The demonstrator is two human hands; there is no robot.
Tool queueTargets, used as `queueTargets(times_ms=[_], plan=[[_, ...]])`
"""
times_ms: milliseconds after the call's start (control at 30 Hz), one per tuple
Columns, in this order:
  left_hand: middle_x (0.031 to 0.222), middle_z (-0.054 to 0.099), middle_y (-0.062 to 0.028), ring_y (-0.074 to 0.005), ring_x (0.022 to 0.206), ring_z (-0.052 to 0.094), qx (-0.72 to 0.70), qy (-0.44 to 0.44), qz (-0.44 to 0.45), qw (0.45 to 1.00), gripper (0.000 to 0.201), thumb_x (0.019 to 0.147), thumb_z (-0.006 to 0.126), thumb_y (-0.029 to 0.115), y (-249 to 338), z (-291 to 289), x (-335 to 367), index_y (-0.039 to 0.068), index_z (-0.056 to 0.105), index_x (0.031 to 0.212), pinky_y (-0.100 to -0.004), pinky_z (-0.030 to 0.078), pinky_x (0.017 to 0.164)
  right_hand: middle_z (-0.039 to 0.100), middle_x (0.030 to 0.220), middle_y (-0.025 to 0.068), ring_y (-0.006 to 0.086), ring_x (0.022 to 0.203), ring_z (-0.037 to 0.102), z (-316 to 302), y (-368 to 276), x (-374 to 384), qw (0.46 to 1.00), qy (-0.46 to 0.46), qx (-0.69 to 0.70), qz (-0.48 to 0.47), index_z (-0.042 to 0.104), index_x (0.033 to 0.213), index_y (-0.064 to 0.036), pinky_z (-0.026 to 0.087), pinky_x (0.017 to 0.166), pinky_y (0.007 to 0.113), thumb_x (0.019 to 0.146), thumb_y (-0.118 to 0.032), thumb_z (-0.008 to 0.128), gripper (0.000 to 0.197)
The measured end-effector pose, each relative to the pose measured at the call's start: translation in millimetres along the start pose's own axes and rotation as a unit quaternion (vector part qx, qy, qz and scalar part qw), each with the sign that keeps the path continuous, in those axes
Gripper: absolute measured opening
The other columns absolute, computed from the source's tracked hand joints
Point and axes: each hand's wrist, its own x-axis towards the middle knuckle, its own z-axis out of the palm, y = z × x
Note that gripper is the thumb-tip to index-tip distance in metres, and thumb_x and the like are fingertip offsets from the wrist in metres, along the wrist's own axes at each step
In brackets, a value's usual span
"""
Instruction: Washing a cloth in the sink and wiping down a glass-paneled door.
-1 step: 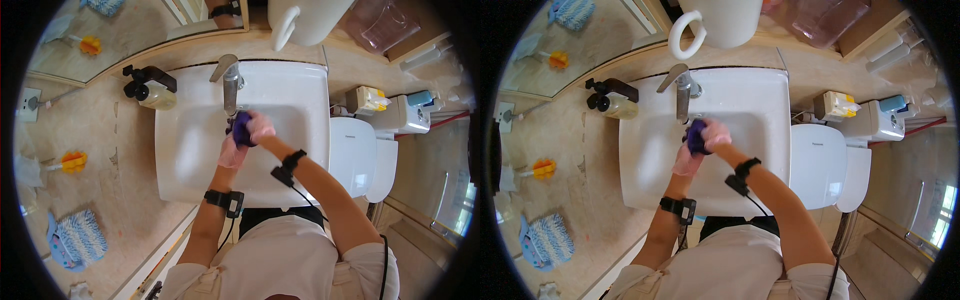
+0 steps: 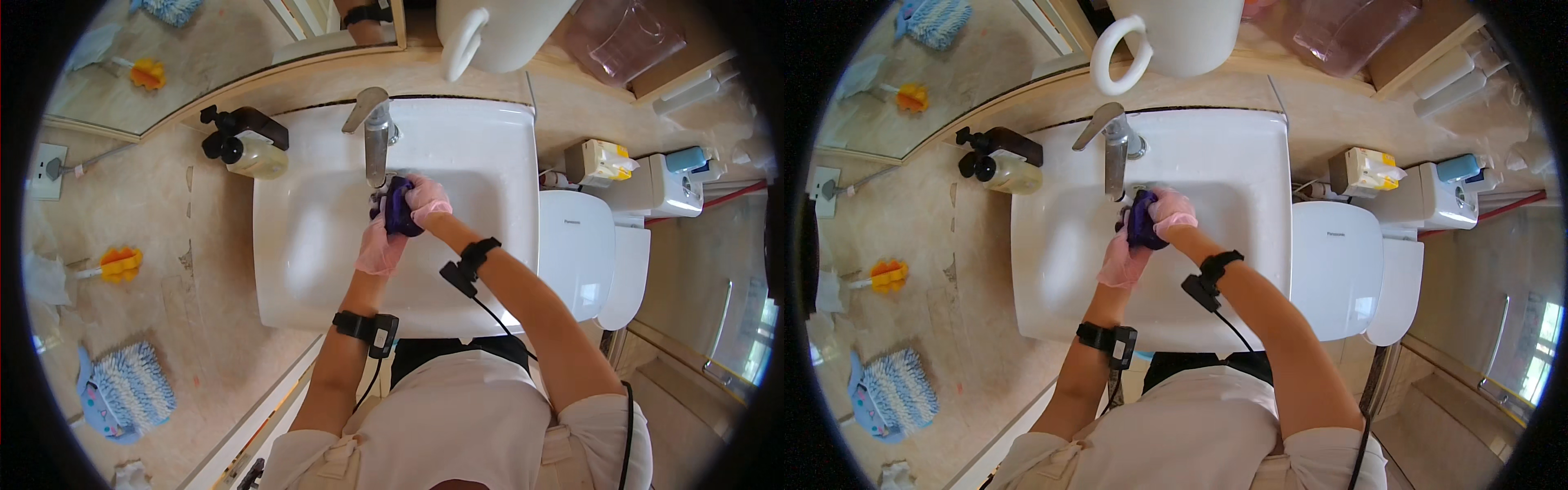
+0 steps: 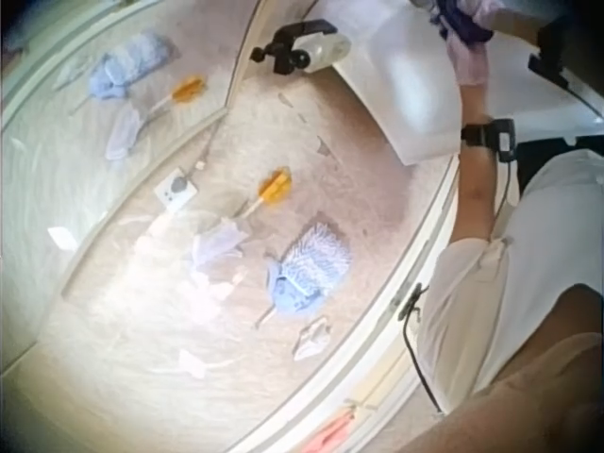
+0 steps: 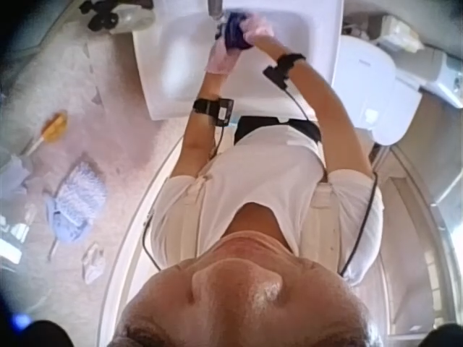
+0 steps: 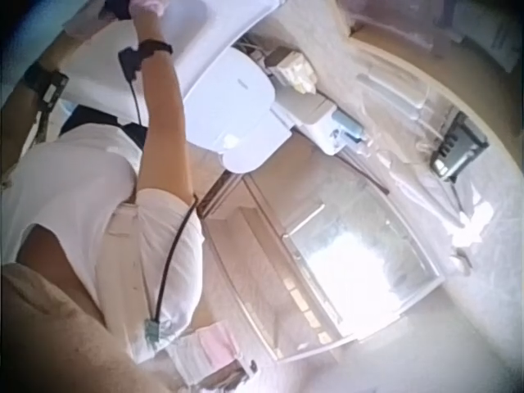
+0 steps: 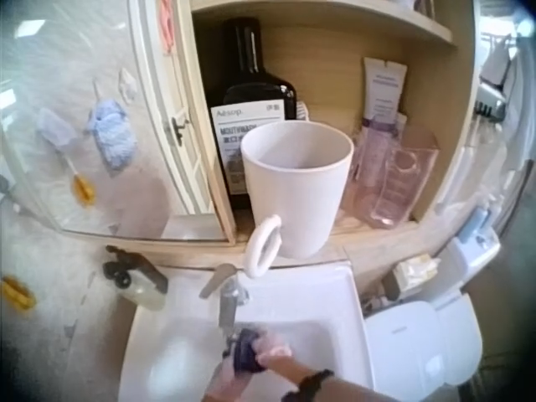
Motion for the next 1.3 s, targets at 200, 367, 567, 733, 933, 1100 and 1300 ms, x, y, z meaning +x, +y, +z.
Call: queueTargets(times_ms=[200,367,567,733,933,1100,1300], plan=[[0.114,0.051,-0.0076,-0.0193,0.103,0.051,-0.092,-0.236,0.017,0.967,0.027,0.094,0.039,0.019,19,-57,0,0.007,0.043,0.118,-0.0336,0.042,0.093,0.062,0.101,0.0097,0.0283,0.092,0.059,45,-19,-58,0.955,0.018,-0.132,-0.265,0.063,0.101,-0.0175,0.047,0.081,0.039,0.073,-0.026,0.056,0.03],[0.112,0.049,-0.0073,-0.0195,0.104,0.05,0.024,0.014,0.038,0.999,0.027,0.088,0.048,0.005,22,1,-18,0.012,0.042,0.114,-0.0348,0.043,0.09,0.061,0.101,0.0122,0.0286,0.1,0.056,-11,22,0,0.954,0.059,-0.273,-0.11,0.061,0.102,-0.0143,0.045,0.083,0.039,0.073,-0.02,0.06,0.03],[0.111,0.05,-0.0099,-0.0231,0.104,0.05,0.022,0.121,0.086,0.989,0.036,0.085,0.047,-0.003,51,12,-31,0.015,0.042,0.116,-0.0379,0.044,0.092,0.056,0.109,0.0164,0.0341,0.104,0.051,-35,26,-13,0.921,-0.125,-0.365,-0.054,0.054,0.113,-0.0147,0.043,0.086,0.04,0.053,-0.027,0.078,0.066],[0.114,0.049,-0.0118,-0.0255,0.107,0.049,0.003,0.096,0.094,0.991,0.038,0.085,0.044,-0.003,56,9,-36,0.014,0.042,0.12,-0.04,0.041,0.096,0.052,0.116,0.0171,0.0361,0.107,0.049,-19,18,-19,0.91,-0.086,-0.368,-0.17,0.042,0.127,-0.0135,0.039,0.093,0.044,0.049,-0.039,0.082,0.091],[0.116,0.048,-0.0101,-0.0265,0.109,0.049,0.046,0.057,0.084,0.994,0.039,0.082,0.048,0.002,58,18,-40,0.014,0.044,0.119,-0.0393,0.04,0.096,0.043,0.13,0.0076,0.0245,0.126,0.031,76,82,52,0.841,-0.018,0.508,0.188,0.039,0.129,-0.0148,0.039,0.097,0.036,0.068,-0.021,0.071,0.069],[0.112,0.052,-0.007,-0.0273,0.105,0.052,0.139,0.142,0.012,0.98,0.033,0.086,0.052,0.023,60,-39,-30,0.016,0.045,0.118,-0.0395,0.043,0.092,0.06,0.098,0.0059,0.0149,0.095,0.055,55,27,-9,0.916,-0.178,0.313,-0.177,0.051,0.113,-0.0062,0.046,0.082,0.026,0.077,0.002,0.056,0.038],[0.103,0.059,-0.0089,-0.0195,0.092,0.058,-0.07,-0.107,-0.159,0.979,0.039,0.091,0.045,0.039,33,-49,16,0.005,0.052,0.109,-0.0332,0.049,0.082,0.063,0.086,0.0081,0.0183,0.081,0.061,22,-32,-94,0.966,-0.107,0.194,-0.133,0.055,0.104,-0.003,0.047,0.076,0.028,0.074,-0.006,0.06,0.031]])
